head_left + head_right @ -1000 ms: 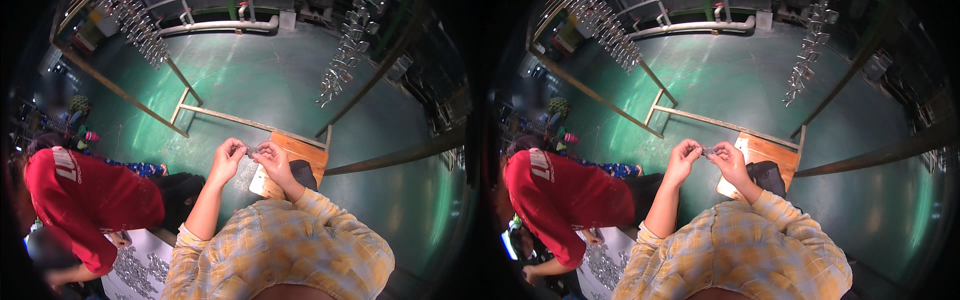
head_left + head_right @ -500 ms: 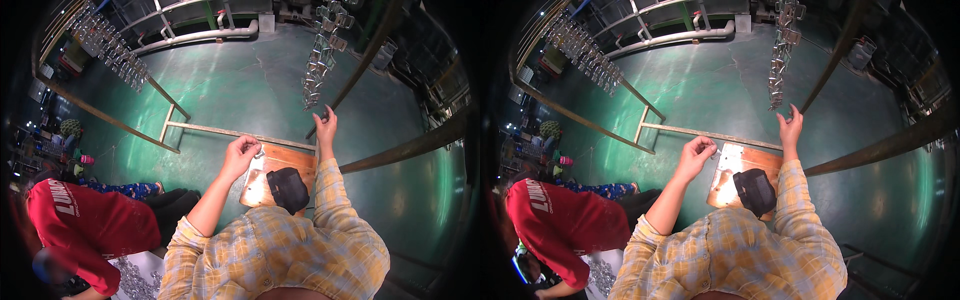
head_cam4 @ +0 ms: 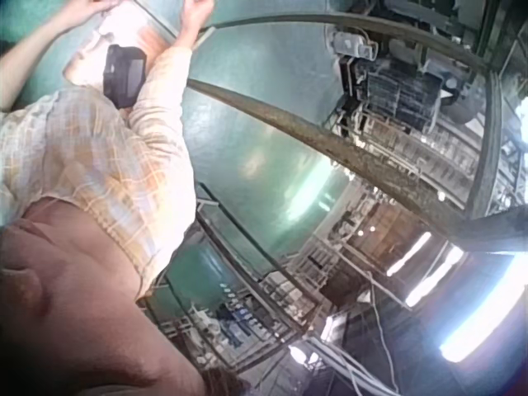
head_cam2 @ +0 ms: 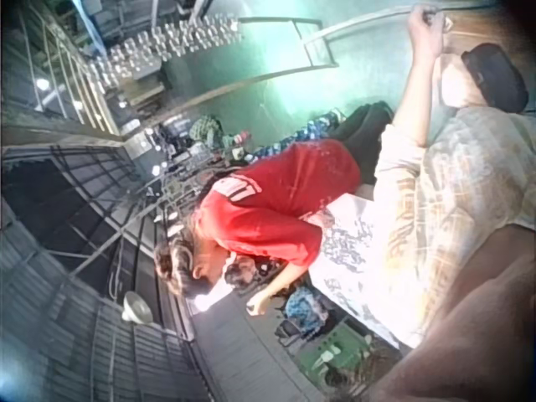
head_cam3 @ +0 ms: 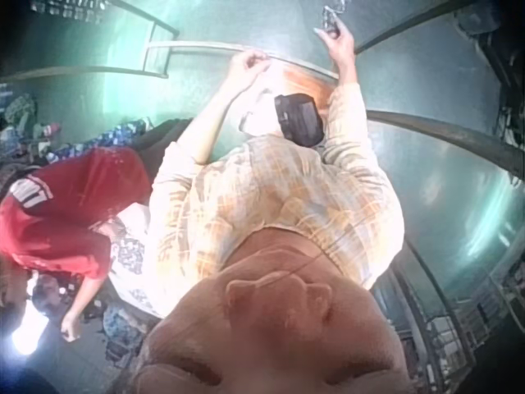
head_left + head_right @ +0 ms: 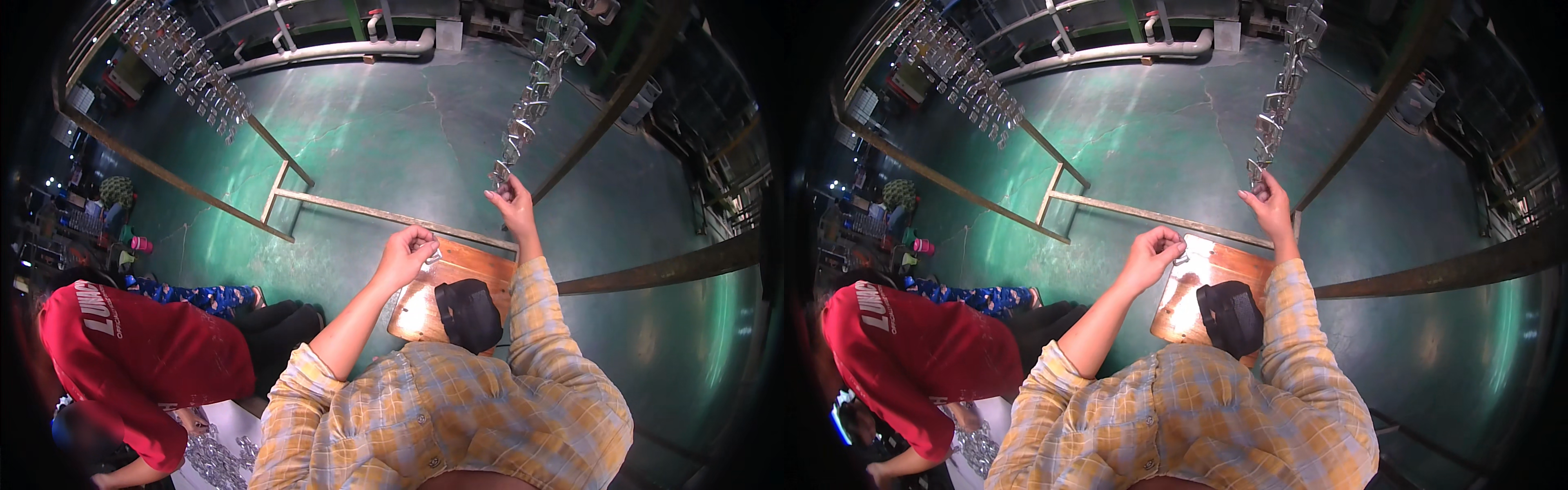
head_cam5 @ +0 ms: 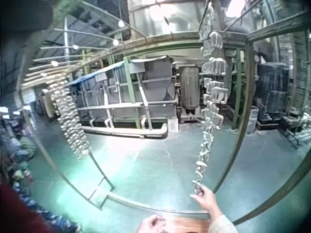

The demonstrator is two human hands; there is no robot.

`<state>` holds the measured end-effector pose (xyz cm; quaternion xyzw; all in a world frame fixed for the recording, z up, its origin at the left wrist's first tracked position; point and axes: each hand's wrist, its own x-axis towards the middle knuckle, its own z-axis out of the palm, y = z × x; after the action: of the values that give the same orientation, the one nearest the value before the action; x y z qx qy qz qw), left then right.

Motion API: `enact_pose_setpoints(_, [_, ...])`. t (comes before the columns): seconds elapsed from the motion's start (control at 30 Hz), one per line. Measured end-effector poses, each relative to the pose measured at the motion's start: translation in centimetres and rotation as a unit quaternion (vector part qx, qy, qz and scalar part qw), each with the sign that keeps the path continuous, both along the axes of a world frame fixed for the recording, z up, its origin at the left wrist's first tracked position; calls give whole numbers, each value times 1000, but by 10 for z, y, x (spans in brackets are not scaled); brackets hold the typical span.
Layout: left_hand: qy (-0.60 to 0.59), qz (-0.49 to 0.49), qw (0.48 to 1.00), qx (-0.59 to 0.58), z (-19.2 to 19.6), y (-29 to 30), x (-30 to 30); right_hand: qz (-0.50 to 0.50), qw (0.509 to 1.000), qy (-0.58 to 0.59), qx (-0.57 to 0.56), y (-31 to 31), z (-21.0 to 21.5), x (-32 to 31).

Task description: The person assembles small metal components by hand at a table with several coworkers. They pick up metal pieces and wire-like items, connect them, and place the assembled units onto a hanging rack. The process is repeated continuously throughout the clip.

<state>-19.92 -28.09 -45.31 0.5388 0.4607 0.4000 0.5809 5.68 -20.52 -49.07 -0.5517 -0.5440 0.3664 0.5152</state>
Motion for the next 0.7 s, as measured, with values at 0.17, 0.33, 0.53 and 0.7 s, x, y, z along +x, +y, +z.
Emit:
enact_pose_setpoints(0.17, [21, -13, 1000, -2, -5, -1, 2, 110, 985, 116, -72, -12, 19, 10])
enact_pose_setpoints(0.33, [55, -41, 998, -11, -16, 2, 8, 104, 982, 133, -81, -19, 16, 22])
enact_pose_setpoints(0.53, [153, -56, 986, 44, 0, 5, 37, 65, 992, 33, -99, -39, 27, 26])
enact_pose_setpoints(0.7, [155, -36, 983, 92, 5, 9, 69, 85, 989, 31, -118, -62, 44, 15])
